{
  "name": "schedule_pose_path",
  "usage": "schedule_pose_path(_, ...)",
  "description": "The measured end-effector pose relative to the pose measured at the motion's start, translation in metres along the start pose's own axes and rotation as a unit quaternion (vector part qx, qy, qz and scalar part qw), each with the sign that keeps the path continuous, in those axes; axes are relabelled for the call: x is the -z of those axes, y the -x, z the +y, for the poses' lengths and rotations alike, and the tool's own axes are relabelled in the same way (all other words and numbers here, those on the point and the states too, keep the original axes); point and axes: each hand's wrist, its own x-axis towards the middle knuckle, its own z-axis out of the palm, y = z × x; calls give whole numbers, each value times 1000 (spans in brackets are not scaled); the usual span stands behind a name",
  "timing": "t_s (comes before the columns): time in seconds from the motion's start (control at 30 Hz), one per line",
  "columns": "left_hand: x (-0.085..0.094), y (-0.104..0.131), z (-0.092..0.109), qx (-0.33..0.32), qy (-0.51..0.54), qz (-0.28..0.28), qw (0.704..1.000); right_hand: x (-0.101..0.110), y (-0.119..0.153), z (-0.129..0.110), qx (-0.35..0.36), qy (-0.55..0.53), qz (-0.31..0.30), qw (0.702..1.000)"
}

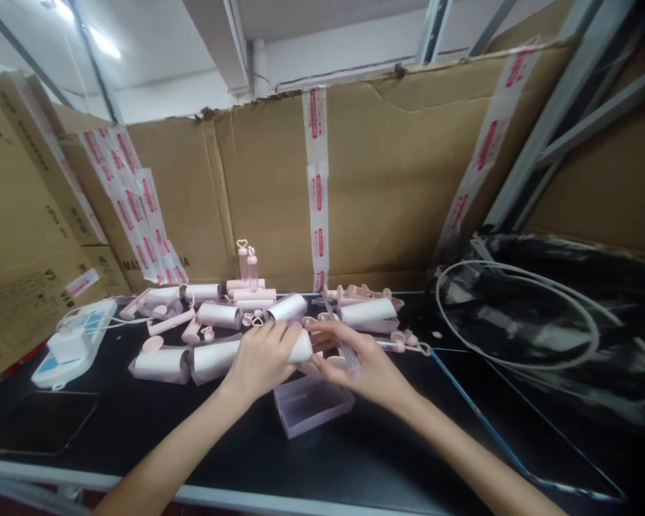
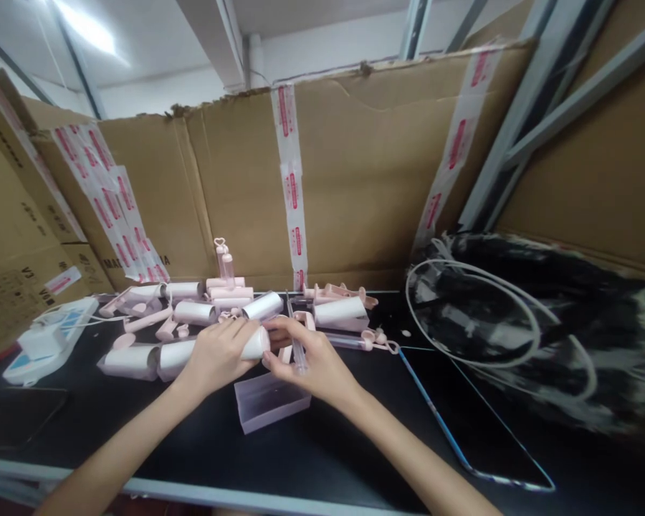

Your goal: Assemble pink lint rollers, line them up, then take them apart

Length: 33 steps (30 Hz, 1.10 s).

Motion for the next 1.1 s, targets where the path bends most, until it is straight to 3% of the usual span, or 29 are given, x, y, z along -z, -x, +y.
schedule_pose_path(0.23,-3,5,2,18,56,-69,996,1,3,-3,-9,20,11,1000)
schedule_pose_path(0.33,-1,8,-4,85,144,-31,985,8,2,-9,-14,30,23,999)
schedule_pose_path(0.4,1,9,-7,164,236,15,958,16,1,-11,-35,46,-28,998)
schedule_pose_path(0.5,6,5,-6,239,408,49,879,31,0,-8,-76,68,-98,990)
schedule_pose_path(0.57,8,1,0,247,515,40,820,42,-2,-6,-77,49,-47,995)
schedule_pose_path(0.67,9,-5,11,245,623,17,743,55,-7,-15,-16,-16,134,991)
schedule_pose_path(0.73,10,-6,18,234,655,5,719,58,-14,-29,23,-30,250,968)
schedule_pose_path(0.8,10,-6,22,216,660,-3,719,56,-23,-45,25,2,303,953)
schedule_pose_path(0.87,10,-5,26,203,663,-14,721,48,-31,-55,7,55,264,963)
schedule_pose_path(1.0,5,-1,31,210,696,-30,686,31,-44,-54,-50,126,16,991)
schedule_pose_path(1.03,4,-1,31,214,706,-22,675,30,-45,-52,-57,120,-15,991)
schedule_pose_path(1.1,1,1,31,226,726,-8,650,29,-47,-49,-61,73,-12,995)
